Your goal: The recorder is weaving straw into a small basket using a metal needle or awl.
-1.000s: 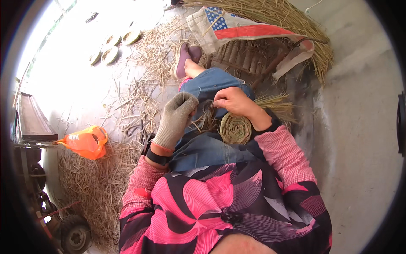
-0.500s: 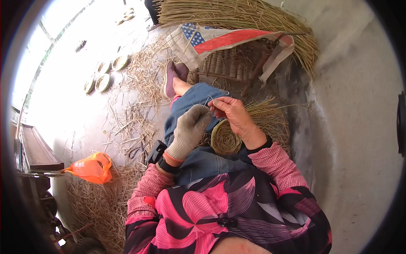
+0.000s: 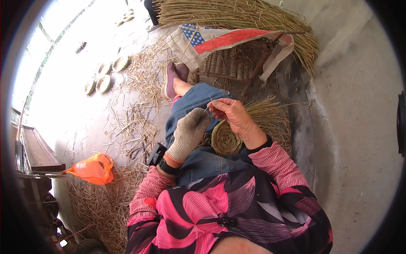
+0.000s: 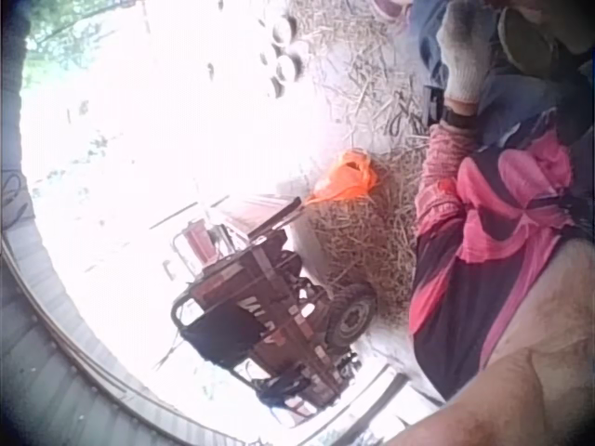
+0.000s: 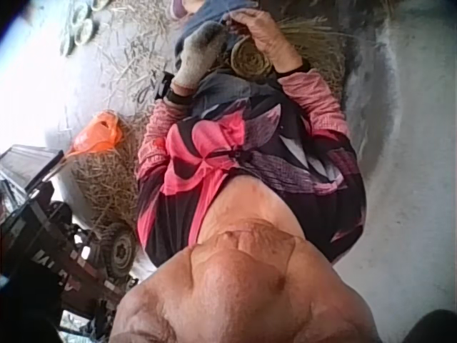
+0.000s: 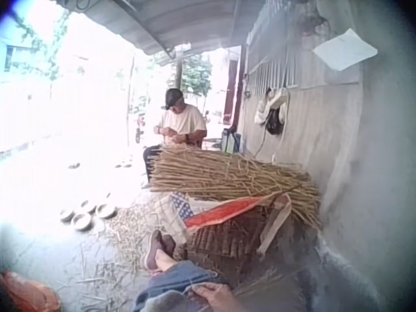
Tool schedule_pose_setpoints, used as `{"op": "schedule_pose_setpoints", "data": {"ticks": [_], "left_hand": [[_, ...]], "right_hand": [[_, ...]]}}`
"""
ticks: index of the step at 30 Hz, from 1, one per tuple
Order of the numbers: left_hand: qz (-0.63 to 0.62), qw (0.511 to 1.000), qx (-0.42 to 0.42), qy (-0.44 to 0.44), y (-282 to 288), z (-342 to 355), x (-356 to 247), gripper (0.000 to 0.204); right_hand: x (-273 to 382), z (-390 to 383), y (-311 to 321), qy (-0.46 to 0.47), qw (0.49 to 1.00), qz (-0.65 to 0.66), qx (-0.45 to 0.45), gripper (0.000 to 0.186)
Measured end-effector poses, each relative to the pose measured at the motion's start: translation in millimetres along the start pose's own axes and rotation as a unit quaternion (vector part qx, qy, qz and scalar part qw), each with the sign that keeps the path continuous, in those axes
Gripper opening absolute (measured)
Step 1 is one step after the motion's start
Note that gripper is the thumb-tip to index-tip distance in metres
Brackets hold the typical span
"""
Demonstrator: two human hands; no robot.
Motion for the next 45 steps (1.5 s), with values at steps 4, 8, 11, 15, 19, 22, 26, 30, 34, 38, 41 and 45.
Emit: {"op": "schedule_pose_setpoints", "data": {"ticks": [4, 8, 11, 15, 19, 22, 26, 30, 34, 38, 41, 45], "left_hand": [[0.002, 1.0, 0.006, -0.009, 1, -1, -1, 0.011], [-0.01, 0.996, -0.067, -0.054, 27, -2, -8, 0.014], [-0.019, 0.996, -0.065, -0.066, 43, -5, -13, 0.02], [-0.202, 0.971, 0.084, 0.096, 17, -13, -4, 0.032], [-0.294, 0.925, 0.139, 0.195, -1, -20, 6, 0.039], [-0.288, 0.933, 0.145, 0.162, -2, -15, -2, 0.039], [-0.295, 0.934, 0.123, 0.156, -6, -15, 11, 0.04], [0.036, 0.994, 0.022, -0.1, 13, -9, -13, 0.046], [0.324, 0.94, 0.022, -0.107, 4, -8, -31, 0.052], [0.224, 0.967, -0.021, -0.118, 6, -8, -23, 0.048], [-0.089, 0.996, 0.021, 0.011, 3, -10, 1, 0.041], [-0.035, 0.999, 0.018, 0.036, 27, -19, -4, 0.026]], "right_hand": [[-3, 2, 0, 0.003, 1.0, 0.009, -0.002, 0.019], [1, 1, 2, 0.026, 0.999, -0.008, -0.021, 0.019], [8, -2, -3, 0.064, 0.997, -0.047, -0.008, 0.018], [10, -5, -14, 0.092, 0.993, -0.078, 0.016, 0.018], [10, -7, -21, 0.112, 0.982, -0.147, 0.028, 0.018], [9, -8, -21, 0.111, 0.977, -0.178, 0.037, 0.018], [7, -9, -21, 0.104, 0.981, -0.156, 0.048, 0.024], [7, -12, -28, 0.066, 0.994, -0.04, 0.072, 0.033], [1, -8, -22, 0.068, 0.994, -0.051, 0.065, 0.029], [-3, -9, -21, 0.074, 0.996, -0.012, 0.042, 0.023], [-5, -7, -19, 0.091, 0.995, -0.03, 0.025, 0.016], [4, -7, -15, 0.155, 0.982, -0.102, -0.013, 0.012]]}}
Point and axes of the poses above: each hand's wrist, its own z-axis towards the middle knuckle, its own y-axis out of the back of the hand, x = y × z, the point moved 10 cm from there along z, towards the middle knuckle, and after that the axes turned 1 degree about -x, right-handed, at the moved point
